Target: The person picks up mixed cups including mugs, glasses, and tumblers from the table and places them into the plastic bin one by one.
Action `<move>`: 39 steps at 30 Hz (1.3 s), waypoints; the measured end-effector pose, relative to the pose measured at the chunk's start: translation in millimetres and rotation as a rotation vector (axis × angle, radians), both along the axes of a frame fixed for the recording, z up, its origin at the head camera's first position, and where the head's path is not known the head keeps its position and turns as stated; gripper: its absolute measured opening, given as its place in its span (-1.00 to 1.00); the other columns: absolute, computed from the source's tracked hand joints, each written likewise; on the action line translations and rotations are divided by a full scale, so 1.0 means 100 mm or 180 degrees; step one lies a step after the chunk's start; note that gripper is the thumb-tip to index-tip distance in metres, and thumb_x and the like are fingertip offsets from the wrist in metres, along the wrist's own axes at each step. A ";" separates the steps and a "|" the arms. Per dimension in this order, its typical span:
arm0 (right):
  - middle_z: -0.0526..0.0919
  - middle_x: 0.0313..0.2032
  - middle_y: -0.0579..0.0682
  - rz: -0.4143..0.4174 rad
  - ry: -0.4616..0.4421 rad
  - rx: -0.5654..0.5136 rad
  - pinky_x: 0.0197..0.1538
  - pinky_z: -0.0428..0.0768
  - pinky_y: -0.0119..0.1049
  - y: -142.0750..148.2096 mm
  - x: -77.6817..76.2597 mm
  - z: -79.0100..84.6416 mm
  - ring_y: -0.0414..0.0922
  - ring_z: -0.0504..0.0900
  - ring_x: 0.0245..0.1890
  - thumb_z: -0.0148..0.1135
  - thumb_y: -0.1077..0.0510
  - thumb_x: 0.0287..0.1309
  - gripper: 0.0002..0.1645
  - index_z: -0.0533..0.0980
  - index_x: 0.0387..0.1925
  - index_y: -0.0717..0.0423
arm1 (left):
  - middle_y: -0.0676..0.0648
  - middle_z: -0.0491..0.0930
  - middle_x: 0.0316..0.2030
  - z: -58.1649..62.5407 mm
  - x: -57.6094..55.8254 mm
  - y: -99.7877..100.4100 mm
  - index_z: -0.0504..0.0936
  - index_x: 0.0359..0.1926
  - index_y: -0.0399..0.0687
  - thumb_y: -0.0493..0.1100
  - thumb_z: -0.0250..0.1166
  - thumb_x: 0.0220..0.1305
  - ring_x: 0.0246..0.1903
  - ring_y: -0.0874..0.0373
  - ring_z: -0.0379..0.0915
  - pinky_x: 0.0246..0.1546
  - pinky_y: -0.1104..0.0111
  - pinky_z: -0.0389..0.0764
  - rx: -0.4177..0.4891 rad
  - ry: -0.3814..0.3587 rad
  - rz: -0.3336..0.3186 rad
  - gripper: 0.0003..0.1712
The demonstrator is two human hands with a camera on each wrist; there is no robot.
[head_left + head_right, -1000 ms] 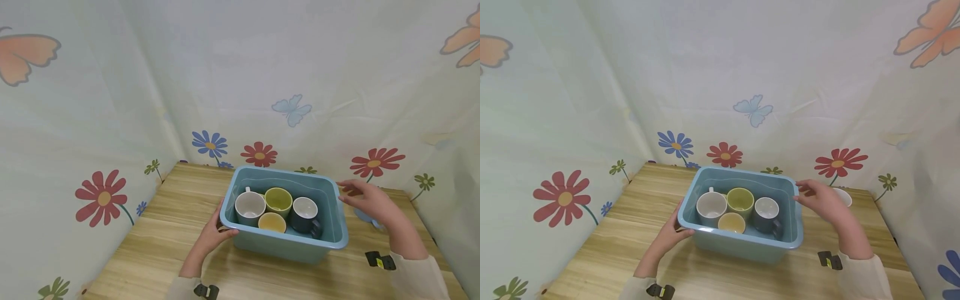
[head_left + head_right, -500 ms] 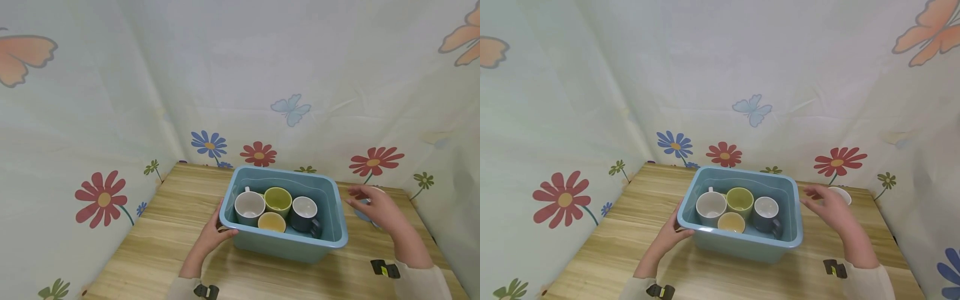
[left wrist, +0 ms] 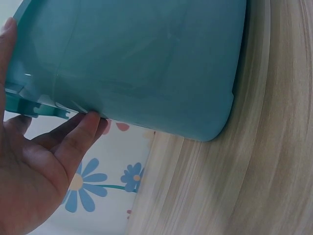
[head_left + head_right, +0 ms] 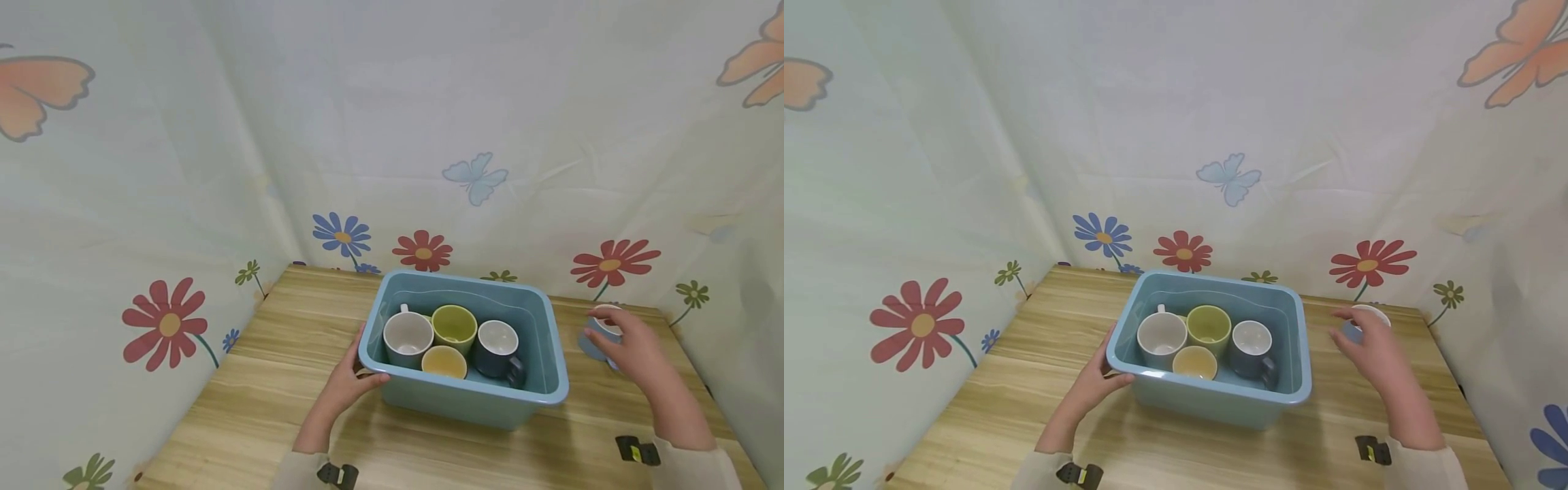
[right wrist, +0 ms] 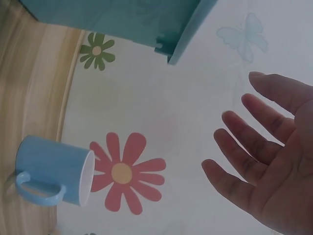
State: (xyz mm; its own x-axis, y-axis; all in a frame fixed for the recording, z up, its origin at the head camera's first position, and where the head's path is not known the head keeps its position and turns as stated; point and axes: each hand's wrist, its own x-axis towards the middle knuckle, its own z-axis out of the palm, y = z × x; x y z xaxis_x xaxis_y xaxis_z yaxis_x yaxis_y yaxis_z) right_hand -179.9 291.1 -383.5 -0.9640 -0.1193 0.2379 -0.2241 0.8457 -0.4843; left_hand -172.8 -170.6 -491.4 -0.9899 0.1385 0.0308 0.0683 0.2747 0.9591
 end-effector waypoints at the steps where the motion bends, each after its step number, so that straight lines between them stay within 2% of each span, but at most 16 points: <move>1: 0.54 0.12 0.54 -0.0028 0.0008 -0.0013 0.13 0.51 0.45 0.02 0.00 -0.02 0.47 0.50 0.10 0.34 0.28 0.28 -0.51 0.46 0.15 0.49 | -0.22 0.09 0.61 0.00 0.00 0.00 -0.08 0.66 0.21 0.15 0.57 0.09 0.40 -0.32 0.37 0.27 -0.08 0.60 -0.0002 -0.0001 0.0001 0.30; 8: 0.50 0.14 0.60 -0.0189 0.0020 0.0058 0.14 0.45 0.46 0.20 0.00 -0.13 0.50 0.45 0.14 0.34 0.20 0.31 -0.42 0.42 0.20 0.53 | -0.24 0.09 0.61 0.00 0.00 0.00 -0.09 0.66 0.20 0.16 0.57 0.08 0.39 -0.33 0.38 0.27 -0.11 0.59 0.0016 0.0021 -0.0035 0.31; 16: 0.47 0.13 0.64 -0.0186 0.0099 0.0101 0.12 0.41 0.44 0.37 -0.04 -0.24 0.52 0.42 0.13 0.35 0.19 0.29 -0.38 0.40 0.17 0.61 | -0.22 0.08 0.61 -0.01 -0.02 0.00 -0.09 0.66 0.23 0.15 0.57 0.09 0.40 -0.33 0.37 0.28 -0.10 0.59 0.0001 0.0025 -0.0017 0.30; 24: 0.38 0.18 0.66 -0.0232 0.0098 0.0225 0.16 0.35 0.48 0.46 -0.08 -0.29 0.55 0.33 0.16 0.39 0.18 0.23 -0.30 0.34 0.22 0.58 | -0.22 0.08 0.61 0.00 0.00 0.00 -0.09 0.66 0.24 0.16 0.56 0.09 0.41 -0.33 0.36 0.29 -0.12 0.57 0.0012 0.0006 -0.0008 0.30; 33: 0.34 0.17 0.66 -0.0266 0.0098 0.0212 0.21 0.23 0.53 0.58 -0.21 -0.44 0.54 0.27 0.18 0.41 0.15 0.19 -0.21 0.30 0.23 0.60 | -0.22 0.07 0.62 0.01 0.00 0.00 -0.09 0.66 0.21 0.16 0.56 0.10 0.42 -0.33 0.35 0.30 -0.13 0.56 -0.0009 0.0010 -0.0021 0.30; 39: 0.39 0.11 0.67 -0.0231 0.0234 0.0128 0.14 0.27 0.52 0.67 -0.34 -0.52 0.53 0.32 0.12 0.46 0.17 0.08 -0.18 0.32 0.19 0.64 | -0.22 0.07 0.62 -0.01 -0.01 0.00 -0.09 0.66 0.24 0.17 0.56 0.10 0.42 -0.32 0.35 0.30 -0.12 0.56 -0.0025 0.0005 -0.0017 0.29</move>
